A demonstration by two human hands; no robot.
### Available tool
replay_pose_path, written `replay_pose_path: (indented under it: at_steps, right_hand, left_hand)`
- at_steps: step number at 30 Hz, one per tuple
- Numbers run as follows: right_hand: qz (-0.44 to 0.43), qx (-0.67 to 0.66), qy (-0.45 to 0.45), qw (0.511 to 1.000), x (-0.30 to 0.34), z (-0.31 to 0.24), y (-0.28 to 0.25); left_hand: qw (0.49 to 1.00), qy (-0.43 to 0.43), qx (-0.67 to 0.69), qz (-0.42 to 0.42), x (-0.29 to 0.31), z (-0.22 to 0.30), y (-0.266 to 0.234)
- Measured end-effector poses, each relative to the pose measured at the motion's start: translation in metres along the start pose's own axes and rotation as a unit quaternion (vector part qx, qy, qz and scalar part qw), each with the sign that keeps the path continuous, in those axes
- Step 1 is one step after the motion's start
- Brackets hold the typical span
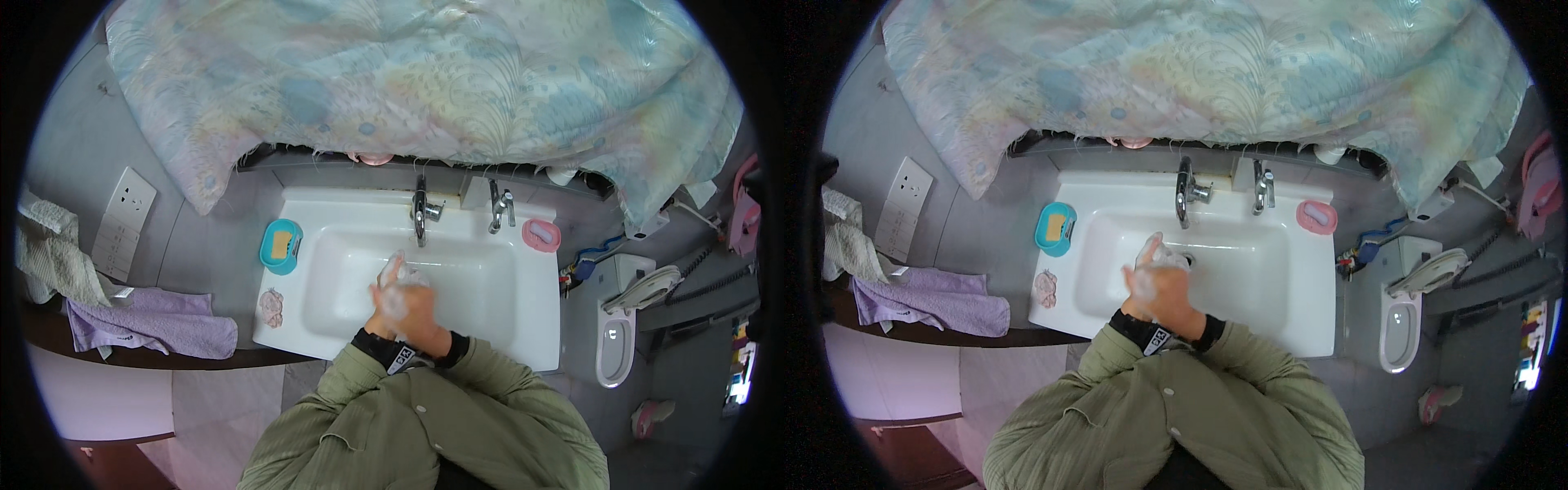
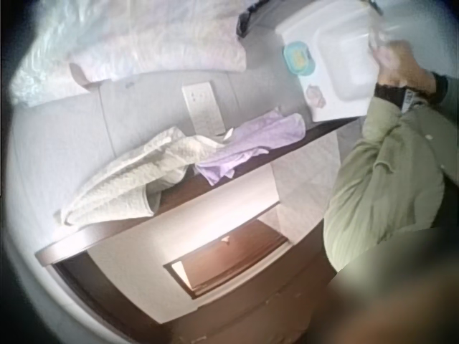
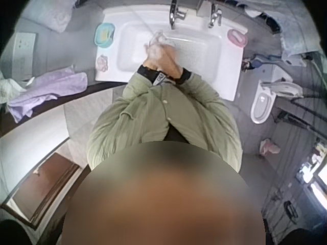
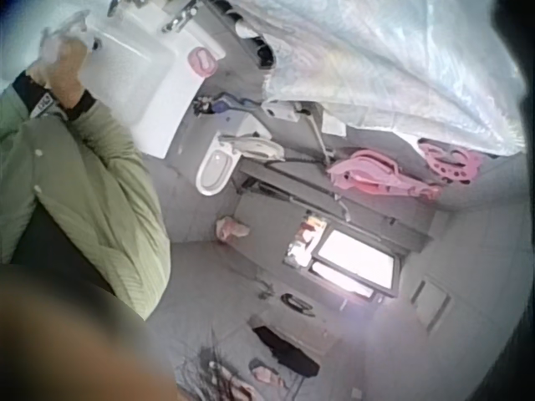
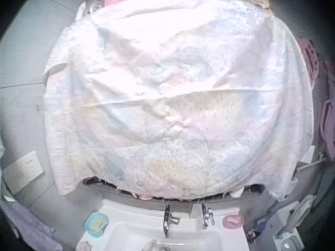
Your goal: The person washes a small cloth by hand in a bathroom sink. They repeatedly wet the cloth, rub it between their hands to create suds, and rinse it under running water. The cloth is handled continuously throughout the clip.
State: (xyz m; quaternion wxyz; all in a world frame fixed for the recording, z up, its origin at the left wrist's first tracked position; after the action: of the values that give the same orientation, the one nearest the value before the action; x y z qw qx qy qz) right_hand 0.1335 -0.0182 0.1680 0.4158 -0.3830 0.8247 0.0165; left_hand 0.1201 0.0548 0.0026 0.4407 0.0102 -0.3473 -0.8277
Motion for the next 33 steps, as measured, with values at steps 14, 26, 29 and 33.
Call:
replay_pose_path:
  at_steps: [14, 26, 29, 33]
  right_hand:
    - [-0.021, -0.051, 0.019, 0.998, 0.012, 0.046, 0.005]
    - [-0.011, -0.361, 0.537, 0.762, 0.026, 0.148, -0.063]
    - [-0.059, -0.354, 0.501, 0.788, 0.017, 0.127, -0.060]
    - [0.013, -0.351, 0.465, 0.813, 0.009, 0.131, -0.070]
  left_hand:
    - [0.991, -0.109, 0.026, 0.068, 0.015, 0.006, 0.010]
    - [0.979, 0.058, -0.197, 0.002, 0.030, 0.099, 0.020]
    - [0.973, 0.080, -0.218, 0.003, 0.031, 0.106, 0.018]
    - [0.958, 0.098, -0.268, 0.018, 0.031, 0.115, 0.007]
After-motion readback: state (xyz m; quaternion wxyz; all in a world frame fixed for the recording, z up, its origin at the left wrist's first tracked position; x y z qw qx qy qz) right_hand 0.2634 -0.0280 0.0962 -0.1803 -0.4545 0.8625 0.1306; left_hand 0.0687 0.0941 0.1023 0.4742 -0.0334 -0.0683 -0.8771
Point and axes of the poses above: each hand's wrist, its own x-axis away from the middle knuckle, its own y-axis out of the palm, z = x × y, the point moved 10 cm from there along -x, towards the middle knuckle, and after that the axes turned 11 degrees about -x, right-handed, at the moved point
